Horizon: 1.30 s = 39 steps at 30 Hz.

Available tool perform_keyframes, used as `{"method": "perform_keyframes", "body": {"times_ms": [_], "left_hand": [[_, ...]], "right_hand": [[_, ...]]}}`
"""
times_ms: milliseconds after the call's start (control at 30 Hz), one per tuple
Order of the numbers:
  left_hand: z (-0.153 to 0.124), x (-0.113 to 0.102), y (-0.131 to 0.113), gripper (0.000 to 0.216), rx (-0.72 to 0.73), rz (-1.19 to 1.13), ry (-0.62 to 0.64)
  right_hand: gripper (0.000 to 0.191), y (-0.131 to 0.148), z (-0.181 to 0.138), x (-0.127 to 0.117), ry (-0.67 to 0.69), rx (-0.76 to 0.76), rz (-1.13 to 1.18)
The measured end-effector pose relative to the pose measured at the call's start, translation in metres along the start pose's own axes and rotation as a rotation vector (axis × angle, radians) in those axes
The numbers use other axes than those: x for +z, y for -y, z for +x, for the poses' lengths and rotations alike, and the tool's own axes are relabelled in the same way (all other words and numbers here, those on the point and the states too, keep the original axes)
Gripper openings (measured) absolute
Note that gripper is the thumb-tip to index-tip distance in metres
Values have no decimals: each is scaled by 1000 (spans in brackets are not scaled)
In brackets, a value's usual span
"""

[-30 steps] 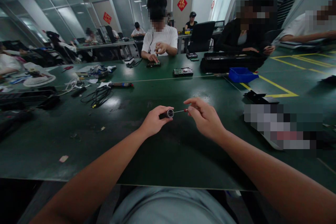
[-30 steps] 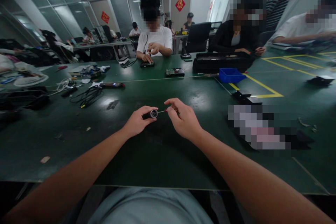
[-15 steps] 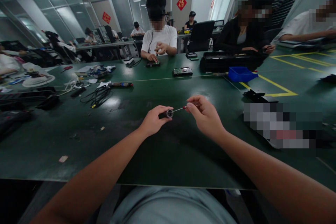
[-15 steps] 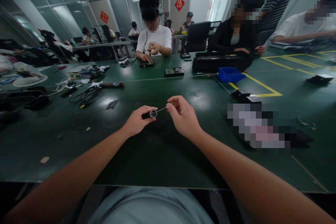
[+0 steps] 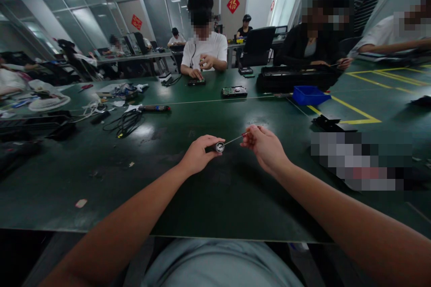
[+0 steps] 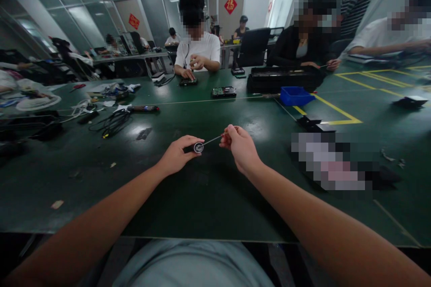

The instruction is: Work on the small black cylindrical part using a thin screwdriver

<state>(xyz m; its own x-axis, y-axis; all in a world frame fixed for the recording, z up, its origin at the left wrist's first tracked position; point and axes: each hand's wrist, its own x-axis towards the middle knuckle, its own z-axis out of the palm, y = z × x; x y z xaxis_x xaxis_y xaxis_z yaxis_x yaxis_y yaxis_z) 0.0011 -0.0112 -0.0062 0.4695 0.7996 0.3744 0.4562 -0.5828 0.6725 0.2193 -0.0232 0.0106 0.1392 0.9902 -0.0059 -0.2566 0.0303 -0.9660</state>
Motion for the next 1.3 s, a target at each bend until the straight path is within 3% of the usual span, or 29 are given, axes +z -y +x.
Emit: {"method": "perform_keyframes", "body": {"times_ms": [433, 600, 767, 1300], "left_hand": [[-1, 0, 2, 41, -34, 16, 27], [-1, 0, 2, 40, -22, 99, 38], [-1, 0, 3, 40, -16, 194, 81], [0, -2, 2, 36, -73, 166, 67]], "right_hand": [[22, 11, -19, 2, 48, -411, -558], [19, 15, -22, 2, 133, -528, -702], [15, 18, -23, 1, 260, -590, -841], [17, 17, -21, 1, 151, -639, -920]]}}
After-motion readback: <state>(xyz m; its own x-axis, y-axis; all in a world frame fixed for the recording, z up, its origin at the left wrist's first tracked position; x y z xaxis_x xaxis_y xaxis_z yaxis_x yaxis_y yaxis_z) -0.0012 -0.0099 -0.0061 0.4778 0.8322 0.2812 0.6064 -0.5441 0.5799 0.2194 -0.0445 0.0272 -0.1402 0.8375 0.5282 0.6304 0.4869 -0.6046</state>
